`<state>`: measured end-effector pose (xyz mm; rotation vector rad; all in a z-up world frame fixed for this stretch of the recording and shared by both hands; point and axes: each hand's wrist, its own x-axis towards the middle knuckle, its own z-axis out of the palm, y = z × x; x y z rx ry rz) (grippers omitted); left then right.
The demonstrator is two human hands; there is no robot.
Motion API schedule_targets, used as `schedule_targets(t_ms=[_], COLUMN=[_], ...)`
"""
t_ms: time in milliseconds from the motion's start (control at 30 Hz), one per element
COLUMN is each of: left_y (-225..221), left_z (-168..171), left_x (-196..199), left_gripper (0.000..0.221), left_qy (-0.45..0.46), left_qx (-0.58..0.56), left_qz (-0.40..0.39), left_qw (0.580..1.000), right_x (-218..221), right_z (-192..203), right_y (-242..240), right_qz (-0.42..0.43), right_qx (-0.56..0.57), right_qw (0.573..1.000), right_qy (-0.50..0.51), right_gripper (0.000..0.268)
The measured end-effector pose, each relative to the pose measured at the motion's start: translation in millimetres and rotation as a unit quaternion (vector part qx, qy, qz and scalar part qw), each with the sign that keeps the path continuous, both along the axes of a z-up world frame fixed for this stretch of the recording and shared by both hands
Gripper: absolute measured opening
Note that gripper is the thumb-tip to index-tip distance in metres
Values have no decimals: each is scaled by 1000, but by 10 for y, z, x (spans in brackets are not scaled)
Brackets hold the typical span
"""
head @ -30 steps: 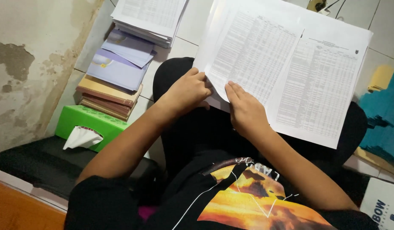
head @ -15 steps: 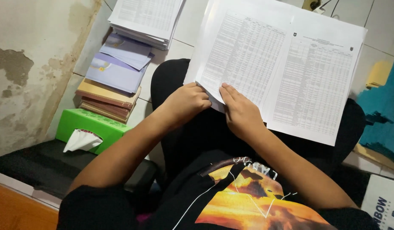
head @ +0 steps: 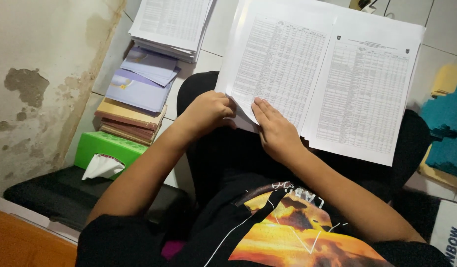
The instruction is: A person sits on the floor and flips through a large stack of printed pages, likely sorting or inspecting them.
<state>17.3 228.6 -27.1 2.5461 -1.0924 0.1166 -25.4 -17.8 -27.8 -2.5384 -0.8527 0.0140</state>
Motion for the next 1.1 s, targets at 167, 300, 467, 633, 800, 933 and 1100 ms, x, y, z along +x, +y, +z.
schedule_targets(t_ms=[167, 300, 467, 633, 800, 933, 1100], left_y=[-33, -249, -1281, -2107, -2250, -2246, -2173], left_z=[46, 463, 525, 89, -68, -162, -51], left_x=[1, 61, -107, -225, -199, -214, -228], left_gripper=[12, 6, 12, 16, 40, 31, 7], left_qy=[-99, -251, -220, -41, 64, -3, -80], left_qx=[-25, -48, -212, -186, 0, 29, -42], left_qz=[-25, 0, 78, -41, -69, -72, -99], left_qw=[994, 967, 949, 981, 996, 997, 991], right_x=[-25, 85, 643, 198, -131, -341, -539], right_z=[-37, 165, -256, 877, 879, 339, -34], right_y=[39, -39, -1068, -1774, -1967, -2010, -2064], right_qz=[4, -73, -283, -379, -145, -102, -77], right_qx=[-15, 5, 317, 496, 7, -24, -47], right_qw=[1000, 986, 885, 779, 939, 975, 996], right_qy=[-12, 151, 191, 63, -312, -195, -22], right_gripper=[57, 56, 27, 41, 37, 42, 56])
